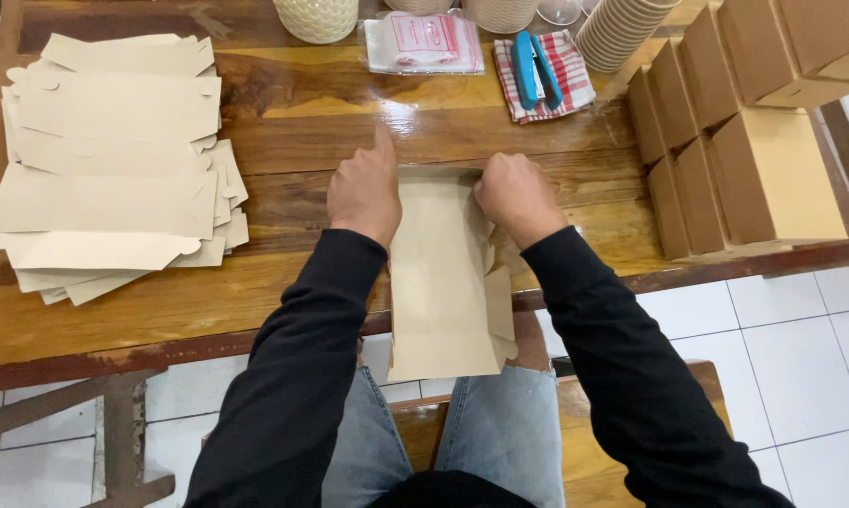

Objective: The person assembles cardboard boxes by folding the flat sheets into a three-dimensional shape and tucking the tabs into the pre-cut slots.

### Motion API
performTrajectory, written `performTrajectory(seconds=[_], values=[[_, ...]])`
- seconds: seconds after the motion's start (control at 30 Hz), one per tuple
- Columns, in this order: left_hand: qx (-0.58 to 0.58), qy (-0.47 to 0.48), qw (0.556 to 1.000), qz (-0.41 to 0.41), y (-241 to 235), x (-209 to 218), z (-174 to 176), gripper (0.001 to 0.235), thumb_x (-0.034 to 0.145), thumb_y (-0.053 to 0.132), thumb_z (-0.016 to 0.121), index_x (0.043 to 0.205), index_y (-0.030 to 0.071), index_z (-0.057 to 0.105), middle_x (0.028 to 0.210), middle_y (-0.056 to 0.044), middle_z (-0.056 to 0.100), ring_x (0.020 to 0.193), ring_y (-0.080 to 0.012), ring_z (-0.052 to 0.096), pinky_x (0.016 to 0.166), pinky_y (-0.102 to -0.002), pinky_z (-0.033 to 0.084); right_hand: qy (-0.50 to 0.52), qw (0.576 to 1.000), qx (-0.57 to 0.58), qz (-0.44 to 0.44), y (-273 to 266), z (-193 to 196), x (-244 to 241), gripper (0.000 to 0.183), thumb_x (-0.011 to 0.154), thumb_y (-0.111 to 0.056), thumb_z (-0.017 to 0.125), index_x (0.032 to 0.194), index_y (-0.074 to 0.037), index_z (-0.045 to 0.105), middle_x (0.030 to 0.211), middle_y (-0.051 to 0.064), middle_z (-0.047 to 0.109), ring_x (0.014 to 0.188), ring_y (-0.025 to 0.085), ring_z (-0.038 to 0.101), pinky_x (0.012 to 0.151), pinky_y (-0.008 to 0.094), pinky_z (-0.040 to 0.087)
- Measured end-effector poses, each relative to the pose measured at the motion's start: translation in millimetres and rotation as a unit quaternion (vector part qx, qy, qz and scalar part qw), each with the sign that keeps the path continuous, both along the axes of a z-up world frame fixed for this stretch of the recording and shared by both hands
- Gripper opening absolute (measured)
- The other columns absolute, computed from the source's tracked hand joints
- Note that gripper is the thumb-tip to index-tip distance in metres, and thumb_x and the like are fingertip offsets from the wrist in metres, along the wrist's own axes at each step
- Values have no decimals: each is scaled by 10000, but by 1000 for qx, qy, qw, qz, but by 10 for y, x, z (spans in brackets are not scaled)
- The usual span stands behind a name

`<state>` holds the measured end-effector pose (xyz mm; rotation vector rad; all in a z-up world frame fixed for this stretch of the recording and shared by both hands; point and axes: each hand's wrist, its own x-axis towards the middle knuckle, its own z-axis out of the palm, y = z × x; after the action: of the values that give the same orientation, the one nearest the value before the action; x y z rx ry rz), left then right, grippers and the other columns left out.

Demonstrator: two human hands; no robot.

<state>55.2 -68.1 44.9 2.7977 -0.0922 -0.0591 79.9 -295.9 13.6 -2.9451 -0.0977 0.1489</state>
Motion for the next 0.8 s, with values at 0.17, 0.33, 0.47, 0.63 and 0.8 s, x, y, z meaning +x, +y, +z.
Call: performTrajectory(seconds=[0.17,0.33,0.47,0.63,0.8], values=[[-5,-3,1000,6,12,28,-22,484,913,-111,699,1326,58,511,965,-290,797,952,-538,810,820,-636,670,-23,999,-17,13,-85,-228,97,257,952,-160,693,883,71,783,852,329,771,857,548,801,662,591,671],[28,-25,999,1,51,103,-282,537,918,-41,724,1396,89,518,923,-248,799,899,-495,826,778,-609,687,8,1000,13,10,-80,-41,39,306,921,-191,747,918,113,784,902,377,767,911,583,786,713,643,662],[9,-46,999,-5,76,96,-290,515,925,-55,707,1390,76,528,911,-275,795,895,-520,819,771,-614,686,-17,999,-3,31,-65,-48,33,220,909,-109,702,876,95,777,874,363,767,872,565,794,673,599,674],[4,-72,997,-6,146,51,-234,577,943,13,731,1479,83,529,897,-277,787,886,-521,820,761,-636,689,-28,999,7,18,24,108,-51,220,910,-89,690,875,106,786,840,358,763,846,555,795,652,578,667],[-268,-25,961,67,426,-140,-206,836,1031,697,716,1648,166,524,1117,-128,852,1007,-381,823,936,-553,604,99,975,158,-117,196,697,-380,732,971,-689,759,1196,6,795,1163,351,776,1137,488,779,961,582,618]])
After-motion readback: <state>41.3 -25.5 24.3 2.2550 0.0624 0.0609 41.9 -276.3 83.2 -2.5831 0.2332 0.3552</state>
